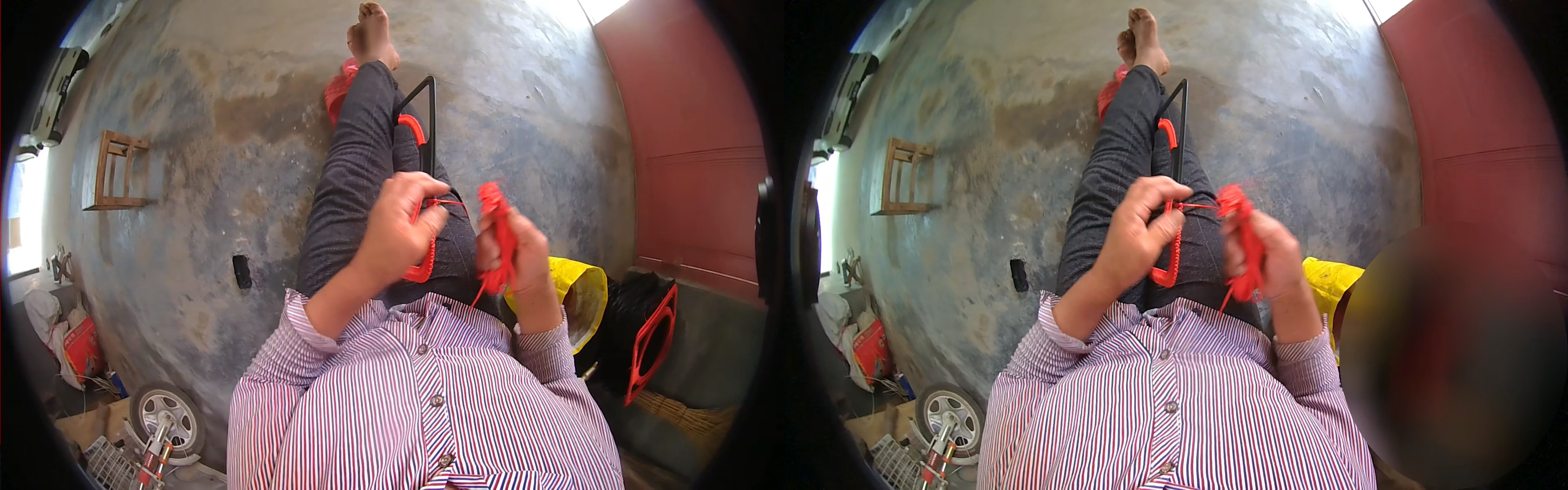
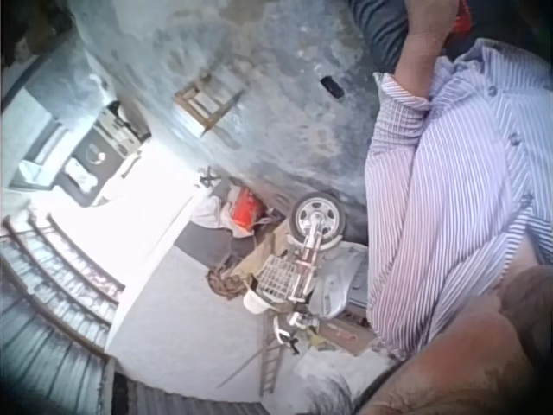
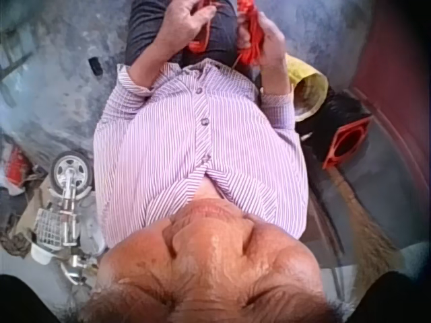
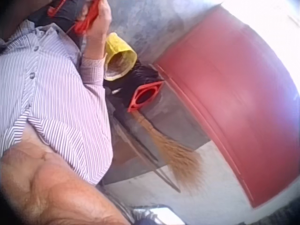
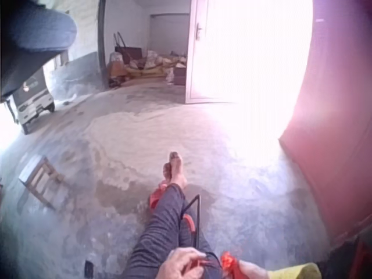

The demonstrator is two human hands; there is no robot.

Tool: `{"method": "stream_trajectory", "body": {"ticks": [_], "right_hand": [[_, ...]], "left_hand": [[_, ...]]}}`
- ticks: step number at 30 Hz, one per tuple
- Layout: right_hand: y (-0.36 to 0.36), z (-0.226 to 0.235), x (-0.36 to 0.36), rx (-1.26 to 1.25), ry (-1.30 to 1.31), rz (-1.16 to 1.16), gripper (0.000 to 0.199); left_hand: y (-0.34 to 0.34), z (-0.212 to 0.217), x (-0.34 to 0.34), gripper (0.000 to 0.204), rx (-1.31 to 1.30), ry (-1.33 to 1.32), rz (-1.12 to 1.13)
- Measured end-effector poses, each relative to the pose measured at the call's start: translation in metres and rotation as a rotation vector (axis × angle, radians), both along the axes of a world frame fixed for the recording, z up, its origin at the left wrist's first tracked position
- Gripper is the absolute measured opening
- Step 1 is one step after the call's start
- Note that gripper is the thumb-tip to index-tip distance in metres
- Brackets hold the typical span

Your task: The recorder is wrapping a red string around the frame of a circular object while sitting on the floor.

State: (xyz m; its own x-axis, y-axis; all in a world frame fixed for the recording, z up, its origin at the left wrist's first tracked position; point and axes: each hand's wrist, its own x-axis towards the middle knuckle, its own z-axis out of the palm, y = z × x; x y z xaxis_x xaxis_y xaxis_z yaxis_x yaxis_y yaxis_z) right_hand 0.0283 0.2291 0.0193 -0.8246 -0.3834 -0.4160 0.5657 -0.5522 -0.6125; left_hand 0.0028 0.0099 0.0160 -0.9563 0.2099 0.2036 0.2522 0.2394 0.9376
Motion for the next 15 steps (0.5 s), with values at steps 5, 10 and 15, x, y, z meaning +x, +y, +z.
{"method": "stream_trajectory", "body": {"ticks": [5, 10, 15], "right_hand": [[-0.061, 0.012, 0.007, -0.175, 0.027, 0.269, 0.049], [-0.029, 0.0, -0.017, -0.039, 0.128, 0.3, 0.034], [-0.009, -0.017, -0.061, -0.213, 0.198, -0.01, 0.025]], "left_hand": [[-0.014, 0.047, 0.027, 0.028, 0.342, -0.316, -0.136], [-0.039, 0.046, -0.005, 0.026, 1.021, -0.449, 0.015], [-0.077, 0.024, -0.008, 0.031, -0.14, 0.088, 0.13]]}}
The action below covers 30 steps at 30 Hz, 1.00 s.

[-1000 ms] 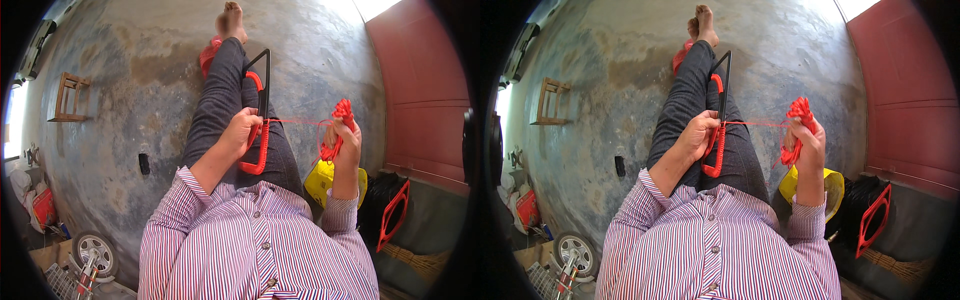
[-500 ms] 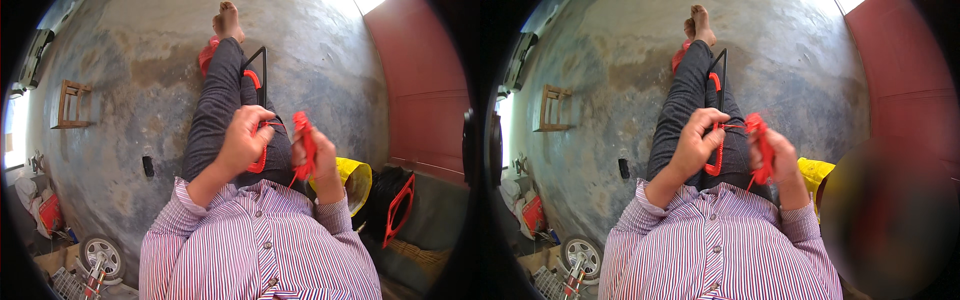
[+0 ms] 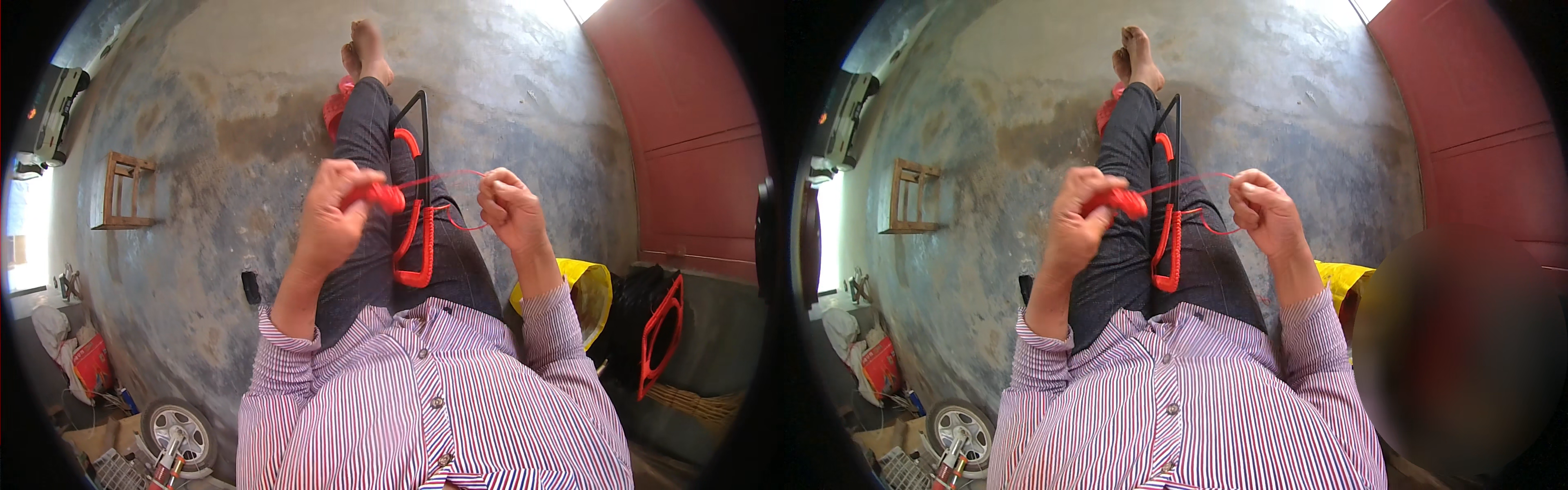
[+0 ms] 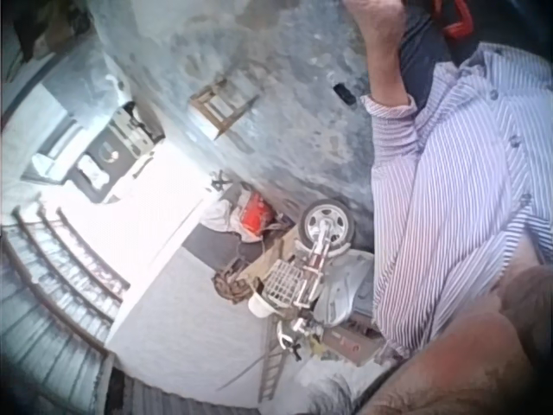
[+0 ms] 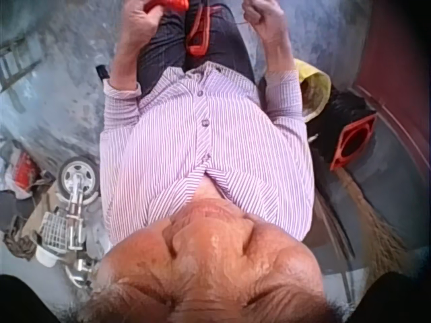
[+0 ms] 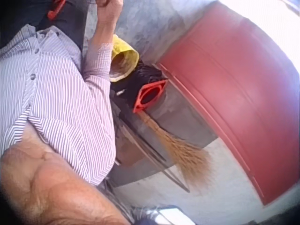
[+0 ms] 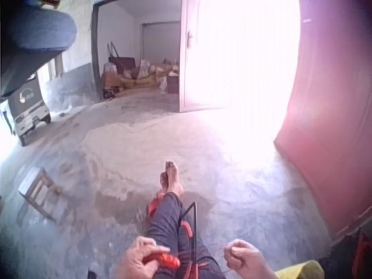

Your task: The recorder is wrapping a red string around the frame of a circular object while sitting on the floor.

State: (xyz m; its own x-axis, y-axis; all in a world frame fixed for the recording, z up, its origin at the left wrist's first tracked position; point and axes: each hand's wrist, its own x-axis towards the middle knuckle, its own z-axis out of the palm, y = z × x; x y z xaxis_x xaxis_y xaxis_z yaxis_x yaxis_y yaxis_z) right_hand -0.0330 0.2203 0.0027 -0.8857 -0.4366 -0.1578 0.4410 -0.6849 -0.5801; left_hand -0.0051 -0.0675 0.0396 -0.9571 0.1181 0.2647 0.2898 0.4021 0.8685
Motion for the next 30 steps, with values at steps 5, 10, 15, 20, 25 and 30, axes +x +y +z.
{"method": "stream_trajectory", "body": {"ticks": [5, 10, 15, 20, 25, 30], "right_hand": [[-0.035, -0.026, 0.002, 0.939, 0.33, 0.288, 0.029], [-0.046, -0.007, 0.004, 1.322, 0.785, 0.47, 0.033], [-0.016, -0.009, 0.004, 1.165, 0.577, 0.09, 0.03], [0.025, 0.032, 0.006, 0.569, 0.316, -0.242, 0.011], [0.089, 0.06, 0.013, 0.185, 0.245, -0.398, 0.013], [0.135, 0.053, 0.01, 0.186, 0.159, -0.508, 0.012]], "left_hand": [[0.026, -0.028, 0.016, 0.03, -0.328, -0.127, -0.235], [0.049, -0.028, 0.011, 0.026, -0.176, -0.369, -0.093], [0.046, -0.034, 0.006, 0.028, -0.143, -0.14, 0.021], [0.047, -0.065, -0.011, 0.039, 0.636, -0.69, 0.064], [0.061, -0.071, -0.017, 0.039, 0.948, -1.044, -0.079], [0.068, -0.081, -0.01, 0.033, 1.102, -0.999, -0.114]]}}
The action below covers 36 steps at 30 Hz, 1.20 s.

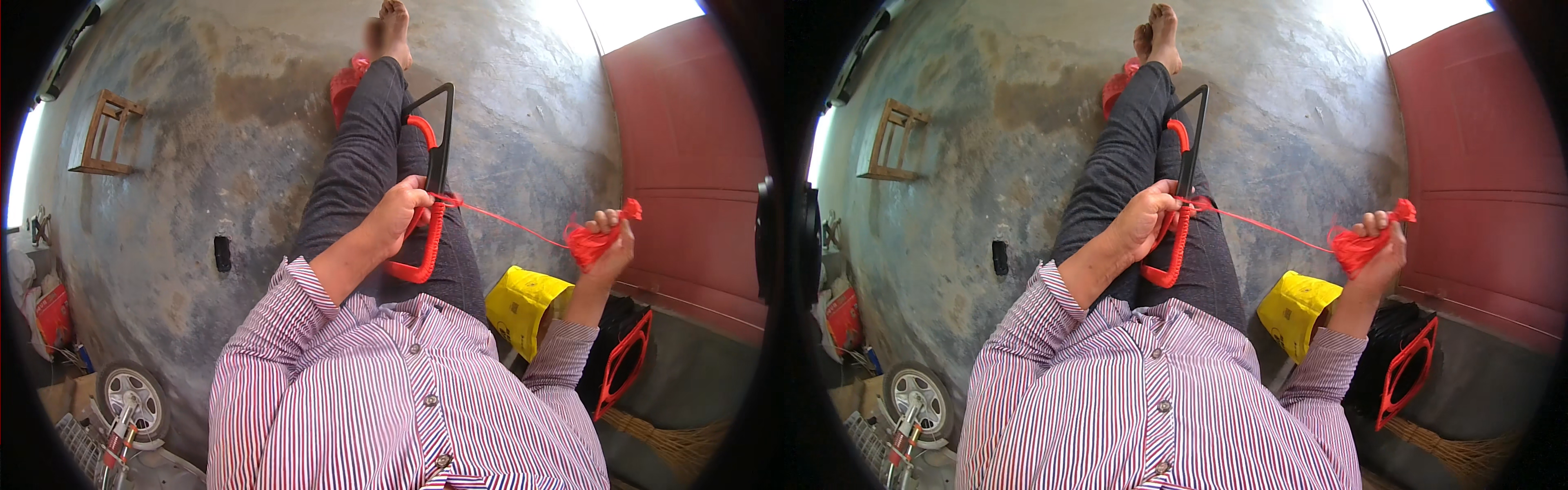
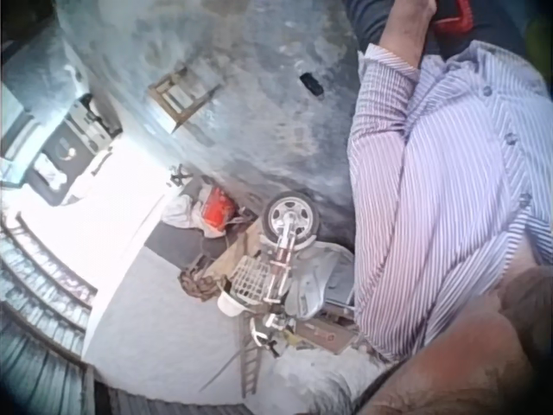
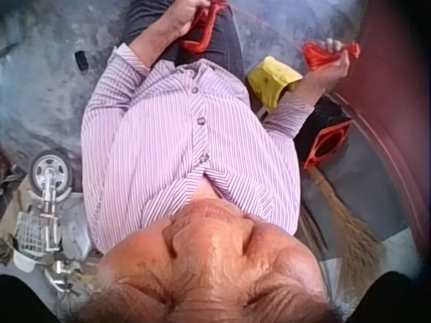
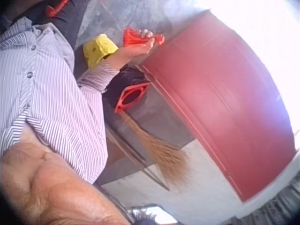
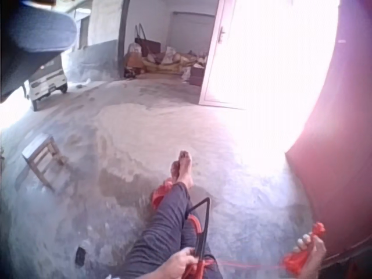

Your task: The recorder is wrapping a red string around the frame of a circular object while sitting on the floor.

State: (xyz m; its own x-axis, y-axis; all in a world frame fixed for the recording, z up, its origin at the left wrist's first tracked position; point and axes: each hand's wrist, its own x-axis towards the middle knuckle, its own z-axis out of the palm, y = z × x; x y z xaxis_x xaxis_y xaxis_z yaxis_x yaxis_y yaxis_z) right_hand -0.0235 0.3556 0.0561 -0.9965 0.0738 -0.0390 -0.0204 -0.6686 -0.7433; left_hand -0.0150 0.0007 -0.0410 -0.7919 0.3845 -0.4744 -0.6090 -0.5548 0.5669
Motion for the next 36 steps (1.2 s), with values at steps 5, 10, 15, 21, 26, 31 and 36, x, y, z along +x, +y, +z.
{"method": "stream_trajectory", "body": {"ticks": [5, 10, 15, 21, 26, 31, 36], "right_hand": [[-0.101, -0.031, 0.002, 0.433, -0.276, 0.027, 0.019], [-0.174, -0.061, 0.012, 0.669, -0.22, 0.462, 0.014], [-0.164, 0.003, 0.001, 0.401, -0.268, 0.333, 0.012], [-0.177, 0.022, 0.027, 0.208, -0.209, 0.498, 0.014], [-0.173, 0.033, 0.031, 0.272, -0.181, 0.385, 0.017], [-0.171, 0.064, 0.028, 0.214, -0.103, 0.52, 0.036], [-0.153, 0.045, -0.003, 0.624, 0.241, 0.696, 0.025]], "left_hand": [[0.002, -0.003, 0.002, 0.03, -0.029, 0.035, -0.019], [0.003, 0.011, 0.004, 0.03, -0.02, 0.011, 0.005], [0.003, 0.008, 0.002, 0.03, 0.015, 0.013, -0.017], [0.003, -0.006, -0.003, 0.031, 0.02, -0.05, -0.03], [0.006, -0.002, 0.0, 0.034, -0.015, -0.07, 0.002], [0.015, 0.067, 0.018, 0.041, -1.192, 1.073, 0.265], [0.001, 0.064, 0.006, 0.014, -0.609, 0.521, 0.32]]}}
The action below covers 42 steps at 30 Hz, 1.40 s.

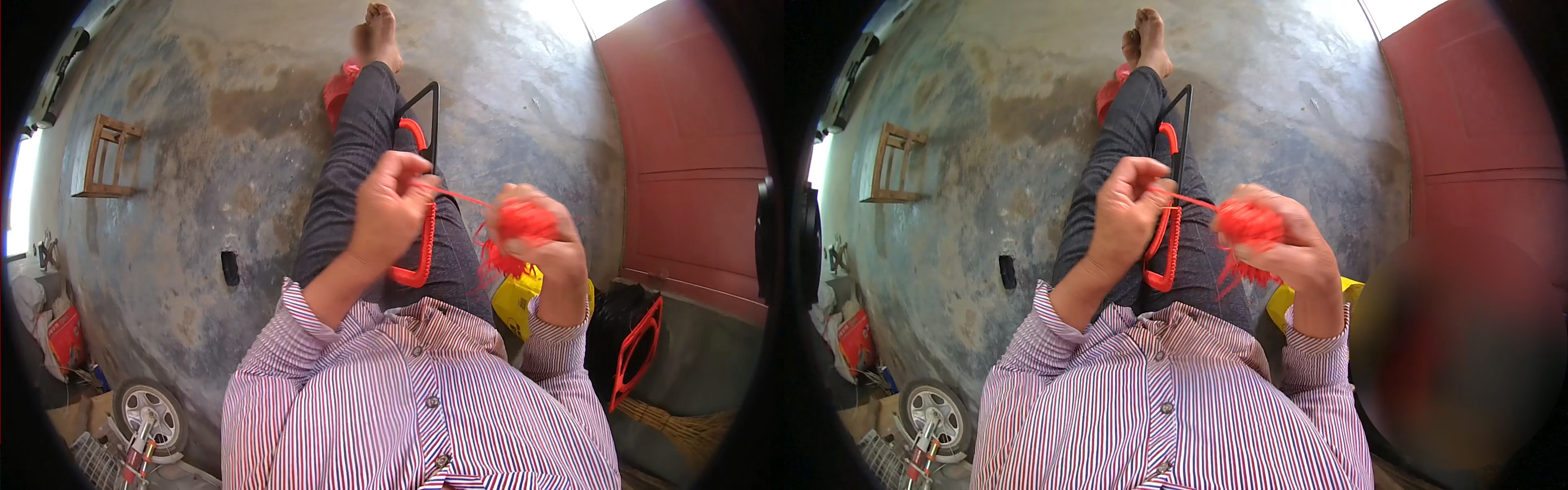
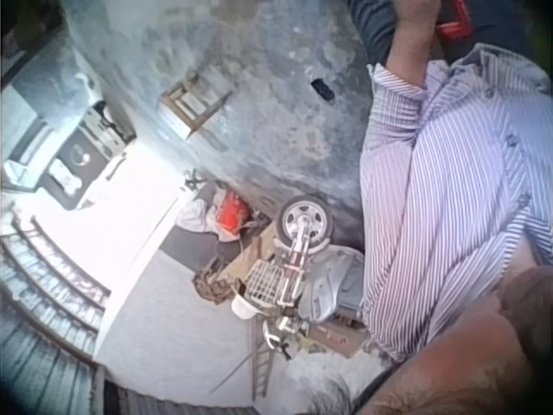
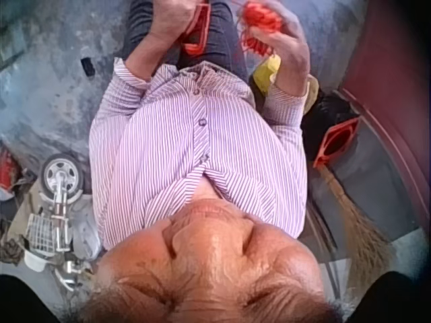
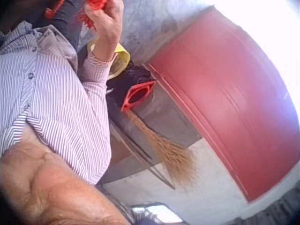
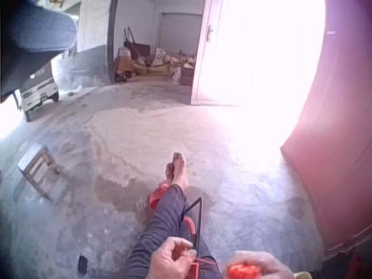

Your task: The recorder is wrapping a red string around the frame of a circular object while sitting on the floor.

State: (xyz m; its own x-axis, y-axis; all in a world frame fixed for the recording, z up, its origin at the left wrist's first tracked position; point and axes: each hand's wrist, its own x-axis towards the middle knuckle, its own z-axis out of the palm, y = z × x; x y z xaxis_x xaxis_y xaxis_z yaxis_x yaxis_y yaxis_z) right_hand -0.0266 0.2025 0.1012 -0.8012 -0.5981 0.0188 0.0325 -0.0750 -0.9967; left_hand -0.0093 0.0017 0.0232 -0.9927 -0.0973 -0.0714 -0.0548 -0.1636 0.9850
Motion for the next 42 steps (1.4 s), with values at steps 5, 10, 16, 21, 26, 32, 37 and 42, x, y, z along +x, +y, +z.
{"method": "stream_trajectory", "body": {"ticks": [5, 10, 16, 21, 26, 32, 37, 42], "right_hand": [[-0.009, -0.059, 0.011, 0.934, 0.508, 0.044, 0.025], [-0.055, -0.082, 0.017, 0.751, 0.245, -0.048, 0.029], [-0.031, -0.089, 0.017, 0.493, 0.202, -0.37, 0.033], [-0.046, -0.058, 0.021, 0.299, 0.419, -0.299, 0.029], [-0.027, -0.043, 0.019, -0.031, -0.048, -0.448, 0.029], [0.072, -0.01, -0.009, -0.678, -0.205, -0.66, 0.018], [0.098, -0.06, -0.017, -0.4, -0.248, -0.76, 0.012], [-0.006, -0.085, 0.017, 0.045, -0.515, -0.373, 0.017]], "left_hand": [[-0.02, -0.049, 0.011, 0.011, -0.186, -0.244, -0.181], [-0.018, -0.033, 0.023, 0.015, -0.396, -0.305, -0.211], [-0.014, -0.016, 0.014, 0.011, -0.573, 0.25, 0.093], [0.004, 0.033, 0.023, 0.011, -0.481, 0.501, -0.022], [0.0, 0.016, 0.006, 0.016, 0.313, -0.16, -0.063], [-0.008, -0.009, 0.003, 0.027, 0.258, -0.311, -0.13], [0.001, -0.04, 0.0, 0.045, 0.082, -0.259, -0.107], [0.001, -0.045, 0.001, 0.051, 0.101, -0.3, -0.144]]}}
